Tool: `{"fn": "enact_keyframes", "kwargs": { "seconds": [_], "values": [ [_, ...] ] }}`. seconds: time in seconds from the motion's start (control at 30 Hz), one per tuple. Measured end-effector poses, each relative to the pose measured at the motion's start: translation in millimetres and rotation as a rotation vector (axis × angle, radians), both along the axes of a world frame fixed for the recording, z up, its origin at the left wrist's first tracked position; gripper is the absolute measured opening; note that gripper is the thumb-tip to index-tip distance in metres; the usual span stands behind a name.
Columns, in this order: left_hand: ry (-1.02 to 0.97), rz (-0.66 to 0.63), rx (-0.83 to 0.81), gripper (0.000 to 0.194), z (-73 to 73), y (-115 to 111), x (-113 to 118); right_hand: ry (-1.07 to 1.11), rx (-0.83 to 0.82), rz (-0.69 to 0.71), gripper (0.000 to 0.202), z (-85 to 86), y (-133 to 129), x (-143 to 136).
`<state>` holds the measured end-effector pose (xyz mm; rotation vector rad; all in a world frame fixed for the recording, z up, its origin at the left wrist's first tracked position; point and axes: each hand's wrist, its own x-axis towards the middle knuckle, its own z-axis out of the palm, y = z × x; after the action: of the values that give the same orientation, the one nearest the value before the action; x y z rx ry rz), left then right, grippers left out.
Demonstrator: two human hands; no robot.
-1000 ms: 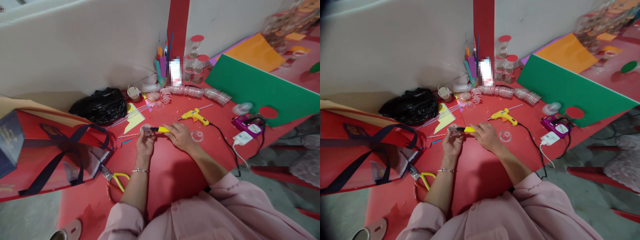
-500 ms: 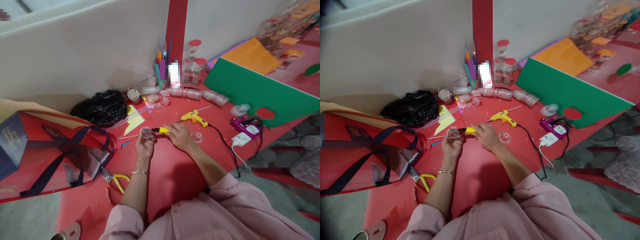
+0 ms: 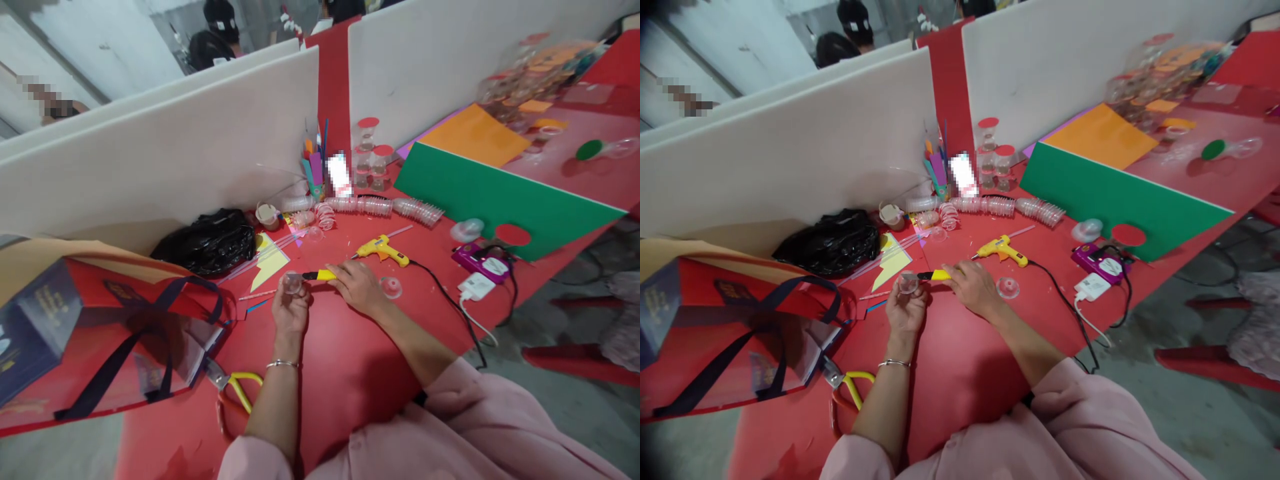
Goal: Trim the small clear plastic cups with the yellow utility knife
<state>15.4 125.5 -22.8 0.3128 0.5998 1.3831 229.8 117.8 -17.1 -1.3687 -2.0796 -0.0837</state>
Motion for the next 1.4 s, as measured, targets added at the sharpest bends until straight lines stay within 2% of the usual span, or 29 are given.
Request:
{"fn": "enact_keyframes", "kwargs": {
  "seconds": [0.17,0.27,0.4,0.67,0.87,1.17,1.27,1.4],
  "values": [
    [0.015,0.033,0.008,0.026,-0.5,0.0,0.4,0.037,0.047,-0.074,0.043,-0.9,2.6,8.9],
    [0.058,0.055,0.008,0.028,-0.4,-0.8,3.6,0.094,0.044,-0.023,0.043,1.9,-0.2,6.2],
    [0.128,0.047,0.034,0.035,0.4,-2.7,6.1,0.065,0.001,0.051,0.043,3.0,-3.9,-1.4],
    [0.12,0.045,0.063,0.036,2.8,-5.0,5.4,0.045,0.019,-0.088,0.042,2.8,0.5,8.0],
    [0.17,0.117,0.036,0.038,-0.5,-3.9,7.4,0.061,-0.038,0.031,0.04,4.3,-5.5,-1.7],
    [0.216,0.056,0.08,0.04,2.6,-6.6,6.7,0.043,-0.014,-0.098,0.042,4.3,1.4,13.5],
    [0.225,0.063,0.056,0.043,0.5,-5.2,7.4,0.099,-0.018,-0.034,0.042,6.5,-2.5,7.6],
    [0.232,0.077,0.053,0.047,-2.6,-3.5,7.8,0.067,-0.061,0.018,0.042,4.2,-4.1,1.5]
  ]
}}
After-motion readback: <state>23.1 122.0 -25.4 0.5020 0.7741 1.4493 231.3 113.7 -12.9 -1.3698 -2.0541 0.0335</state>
